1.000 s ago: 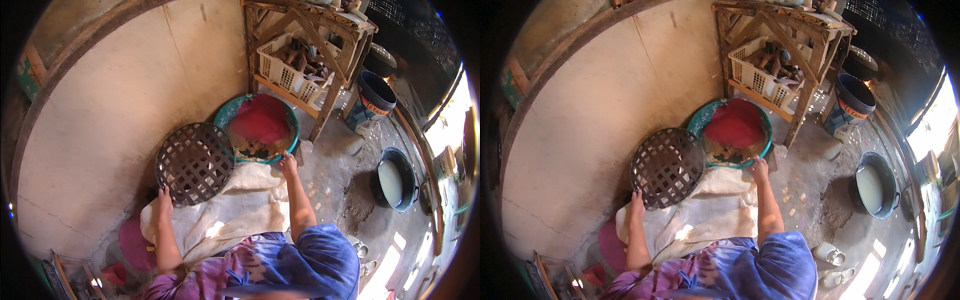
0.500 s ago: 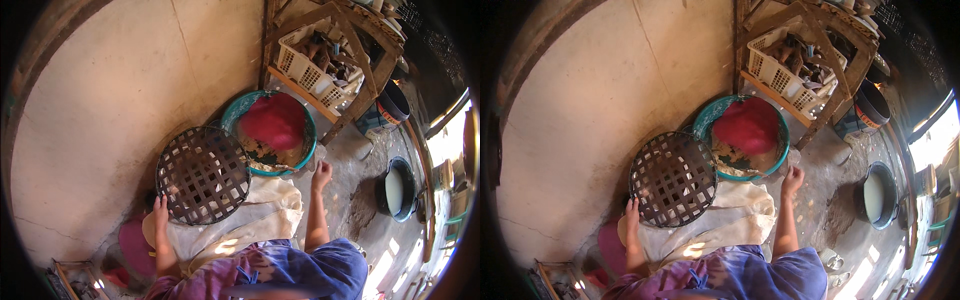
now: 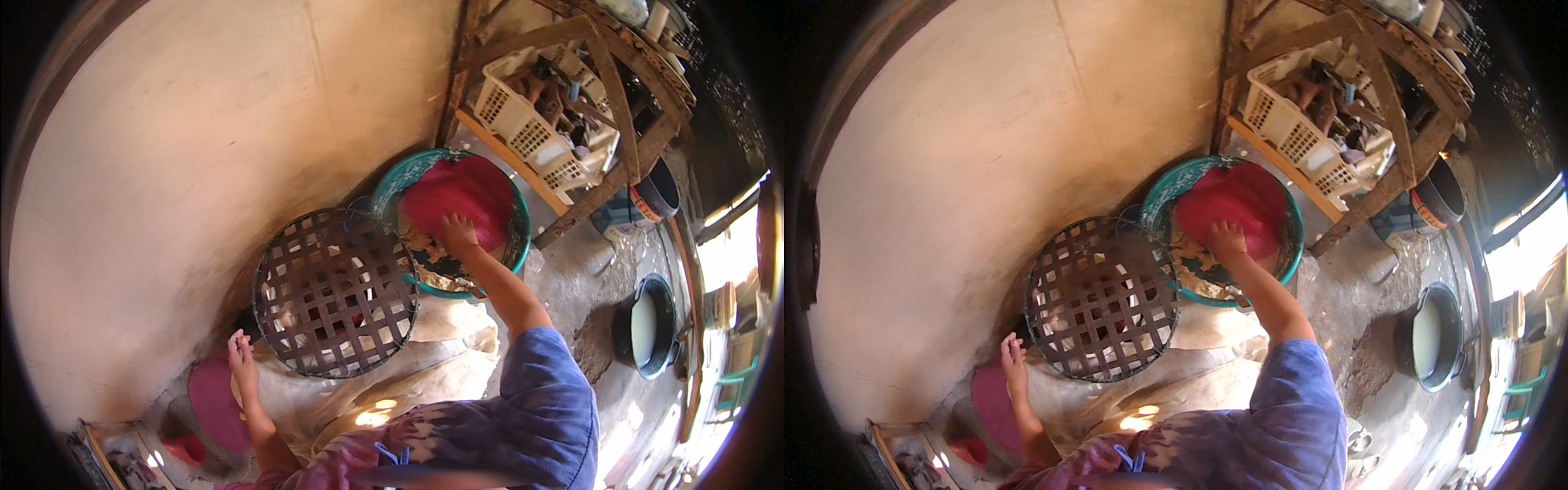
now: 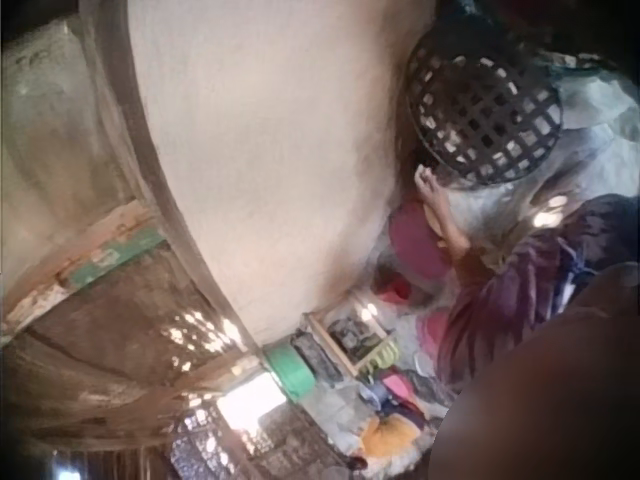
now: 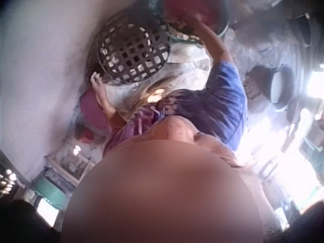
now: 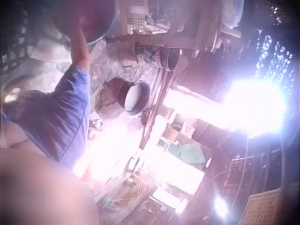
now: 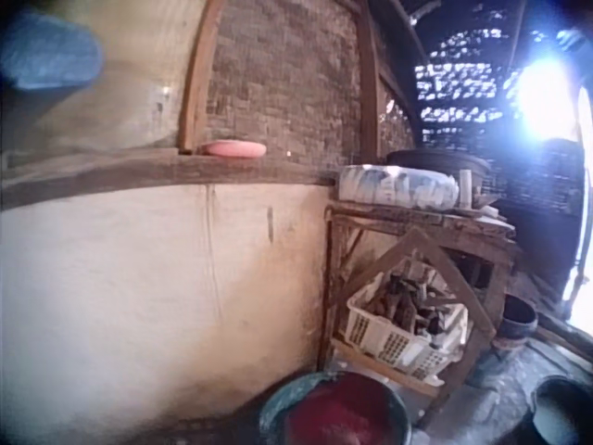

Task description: The person sits on the floor and uses a handheld extruder to press dough through a nozzle, forming spiral noodles onto a pink tray. They repeatedly refill the extruder with dough from a nearby bowl and continue shaping noodles until the tray is filled.

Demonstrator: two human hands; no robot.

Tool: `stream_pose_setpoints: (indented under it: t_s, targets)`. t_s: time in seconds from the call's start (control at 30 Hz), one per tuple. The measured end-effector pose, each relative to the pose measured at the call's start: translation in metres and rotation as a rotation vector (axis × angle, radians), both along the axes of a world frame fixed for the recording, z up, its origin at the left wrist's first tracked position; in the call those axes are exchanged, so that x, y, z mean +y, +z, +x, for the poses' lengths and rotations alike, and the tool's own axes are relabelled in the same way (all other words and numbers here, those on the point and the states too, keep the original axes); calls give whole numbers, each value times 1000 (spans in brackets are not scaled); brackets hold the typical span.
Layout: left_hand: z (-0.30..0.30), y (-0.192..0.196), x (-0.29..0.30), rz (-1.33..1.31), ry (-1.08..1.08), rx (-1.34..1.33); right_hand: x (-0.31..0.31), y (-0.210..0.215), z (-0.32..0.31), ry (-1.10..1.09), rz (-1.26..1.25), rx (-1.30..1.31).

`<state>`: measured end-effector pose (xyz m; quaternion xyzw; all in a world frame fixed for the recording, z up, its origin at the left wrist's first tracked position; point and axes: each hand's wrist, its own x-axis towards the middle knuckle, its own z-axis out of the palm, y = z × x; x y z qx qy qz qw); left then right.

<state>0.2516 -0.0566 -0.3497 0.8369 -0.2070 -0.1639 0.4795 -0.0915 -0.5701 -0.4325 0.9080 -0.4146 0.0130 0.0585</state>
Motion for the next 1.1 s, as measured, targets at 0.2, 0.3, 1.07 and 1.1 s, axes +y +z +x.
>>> stream_pose_setpoints:
  t_s: [0.2, 0.3, 1.07, 1.1]
  targets:
    - [-24, -8, 42, 695, -131, -627, -56, 28, -20, -61, 179, -372]
    - [-34, -18, 42, 617, -57, -695, -54, 102, -29, -131, 134, -1001]
    - [-18, -32, 28, 710, -90, -650, 7, 7, -8, -40, 158, 4]
    - [-18, -32, 27, 687, -72, -680, 1, 10, -4, 10, 170, -57]
